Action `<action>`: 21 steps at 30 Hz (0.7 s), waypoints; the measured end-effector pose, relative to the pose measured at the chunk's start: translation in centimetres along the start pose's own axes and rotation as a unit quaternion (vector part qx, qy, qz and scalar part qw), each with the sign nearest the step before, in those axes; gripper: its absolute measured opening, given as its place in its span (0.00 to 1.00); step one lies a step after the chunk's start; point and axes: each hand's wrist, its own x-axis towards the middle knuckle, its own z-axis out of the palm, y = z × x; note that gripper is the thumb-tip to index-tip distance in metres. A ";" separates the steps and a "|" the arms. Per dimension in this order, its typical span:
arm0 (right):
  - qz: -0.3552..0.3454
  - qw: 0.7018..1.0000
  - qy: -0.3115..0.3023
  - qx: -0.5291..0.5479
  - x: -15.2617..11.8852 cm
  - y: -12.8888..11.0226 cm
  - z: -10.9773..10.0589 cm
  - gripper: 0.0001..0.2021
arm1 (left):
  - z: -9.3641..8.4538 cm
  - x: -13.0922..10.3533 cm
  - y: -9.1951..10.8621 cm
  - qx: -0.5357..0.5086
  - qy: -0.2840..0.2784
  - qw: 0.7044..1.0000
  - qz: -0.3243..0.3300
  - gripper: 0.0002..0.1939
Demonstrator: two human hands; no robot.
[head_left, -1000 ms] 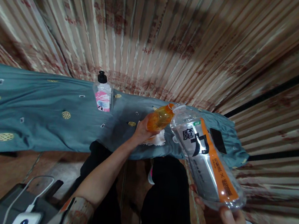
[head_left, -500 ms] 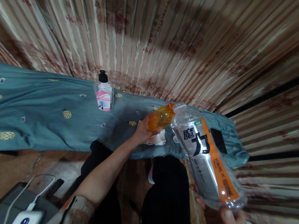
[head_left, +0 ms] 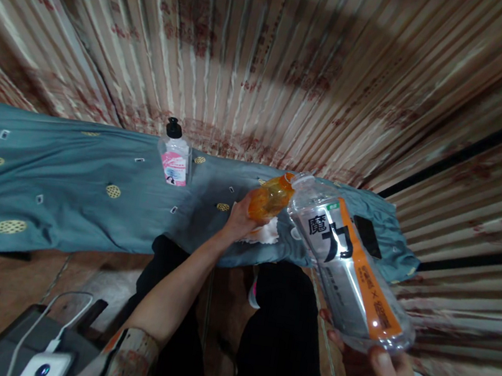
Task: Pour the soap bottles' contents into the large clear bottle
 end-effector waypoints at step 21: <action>-0.002 0.999 -0.006 0.033 0.6 0.9 -0.5 0.23 | 0.0 0.0 -0.4 0.005 0.003 1.000 0.011 0.38</action>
